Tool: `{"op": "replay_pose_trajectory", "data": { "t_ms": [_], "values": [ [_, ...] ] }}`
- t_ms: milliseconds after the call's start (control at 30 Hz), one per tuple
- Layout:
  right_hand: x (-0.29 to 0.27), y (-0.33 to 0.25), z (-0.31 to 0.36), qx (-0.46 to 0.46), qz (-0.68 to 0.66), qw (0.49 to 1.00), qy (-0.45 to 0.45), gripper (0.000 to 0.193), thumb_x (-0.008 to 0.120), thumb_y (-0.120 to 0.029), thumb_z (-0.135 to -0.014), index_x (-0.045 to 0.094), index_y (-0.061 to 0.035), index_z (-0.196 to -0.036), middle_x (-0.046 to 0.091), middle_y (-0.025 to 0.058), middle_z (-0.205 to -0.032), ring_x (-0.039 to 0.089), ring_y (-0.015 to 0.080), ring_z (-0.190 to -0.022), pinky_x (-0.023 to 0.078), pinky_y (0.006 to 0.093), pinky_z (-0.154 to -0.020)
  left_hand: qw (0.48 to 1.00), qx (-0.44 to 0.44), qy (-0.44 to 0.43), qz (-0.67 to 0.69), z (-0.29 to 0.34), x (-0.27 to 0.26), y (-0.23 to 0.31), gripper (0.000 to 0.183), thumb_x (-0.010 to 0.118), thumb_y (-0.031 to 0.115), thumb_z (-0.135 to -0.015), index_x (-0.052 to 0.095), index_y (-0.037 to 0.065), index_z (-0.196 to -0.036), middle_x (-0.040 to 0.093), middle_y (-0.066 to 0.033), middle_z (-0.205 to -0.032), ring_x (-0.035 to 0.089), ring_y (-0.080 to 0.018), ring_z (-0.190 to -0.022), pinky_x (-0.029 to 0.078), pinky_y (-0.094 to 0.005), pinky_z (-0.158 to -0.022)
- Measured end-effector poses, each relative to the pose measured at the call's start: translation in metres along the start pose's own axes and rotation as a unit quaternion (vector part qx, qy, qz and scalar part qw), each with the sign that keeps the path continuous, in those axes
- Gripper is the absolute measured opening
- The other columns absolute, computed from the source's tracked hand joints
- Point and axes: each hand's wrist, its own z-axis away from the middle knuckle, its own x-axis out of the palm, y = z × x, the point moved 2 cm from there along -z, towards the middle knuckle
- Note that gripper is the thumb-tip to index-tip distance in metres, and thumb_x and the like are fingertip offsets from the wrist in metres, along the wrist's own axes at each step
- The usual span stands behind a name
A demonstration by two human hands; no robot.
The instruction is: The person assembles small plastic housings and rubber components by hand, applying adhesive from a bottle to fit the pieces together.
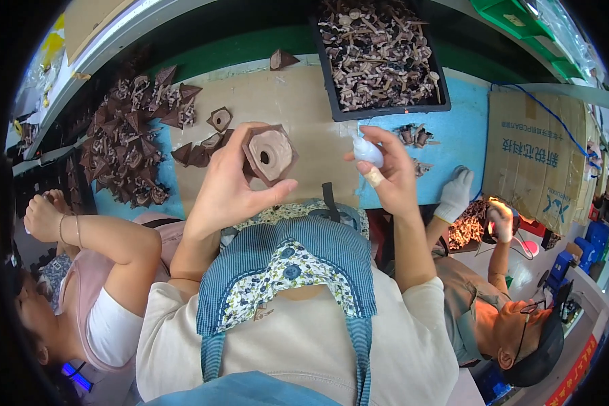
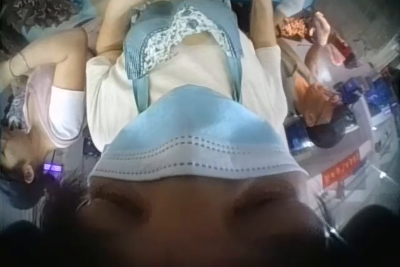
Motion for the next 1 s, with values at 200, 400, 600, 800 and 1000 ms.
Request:
{"op": "replay_pose_trajectory", "data": {
  "t_ms": [200,400,600,800,1000],
  "values": [
    [-0.033,0.141,0.001,0.023,0.171,0.985,0.003,0.032,0.056,0.007,-0.076,0.056,-0.0013,-0.106,0.061,0.0078,-0.102,0.058,0.02,-0.101,0.045,0.0308,-0.086,0.945,0.182,0.067,-0.263,-0.013,-0.008,0.001,0.07,0.074,0.011,-0.063,0.042,-0.002,-0.124,0.053,-0.0177,-0.111,0.053,-0.0316,-0.1,0.044,-0.0345,-0.086],
    [-0.035,0.177,0.005,0.013,0.368,0.93,-0.01,0.04,0.048,0.014,-0.065,0.058,-0.0014,-0.1,0.061,0.0128,-0.1,0.057,0.032,-0.095,0.046,0.035,-0.083,0.94,0.237,0.153,-0.194,-0.031,-0.007,-0.01,0.064,0.07,0.005,-0.069,0.04,0.0,-0.125,0.051,-0.0183,-0.113,0.052,-0.0339,-0.1,0.042,-0.0392,-0.089],
    [-0.045,0.096,-0.05,-0.162,0.432,0.884,0.079,0.035,0.046,0.013,-0.063,0.057,-0.002,-0.093,0.059,0.0138,-0.09,0.054,0.0347,-0.088,0.044,0.0399,-0.078,0.905,0.336,0.232,-0.116,-0.06,0.001,-0.023,0.06,0.075,0.0,-0.064,0.043,0.001,-0.114,0.053,-0.0184,-0.114,0.055,-0.0312,-0.106,0.046,-0.0371,-0.088],
    [-0.056,0.081,-0.153,-0.213,0.629,0.726,0.179,0.024,0.063,-0.007,-0.065,0.06,-0.0041,-0.089,0.054,0.0098,-0.1,0.048,0.0304,-0.095,0.038,0.0416,-0.079,0.872,0.404,0.262,-0.087,-0.08,0.017,-0.012,0.063,0.076,-0.004,-0.063,0.033,0.004,-0.108,0.048,-0.0194,-0.113,0.053,-0.032,-0.109,0.045,-0.0422,-0.091],
    [-0.063,0.091,-0.169,-0.118,0.738,0.645,0.161,0.028,0.069,-0.021,-0.064,0.063,-0.0063,-0.087,0.052,0.0077,-0.103,0.044,0.0274,-0.101,0.034,0.0427,-0.082,0.806,0.464,0.365,-0.028,-0.082,0.012,-0.008,0.065,0.082,0.0,-0.058,0.032,0.007,-0.1,0.047,-0.0168,-0.106,0.056,-0.0349,-0.102,0.043,-0.0481,-0.092]
  ]
}}
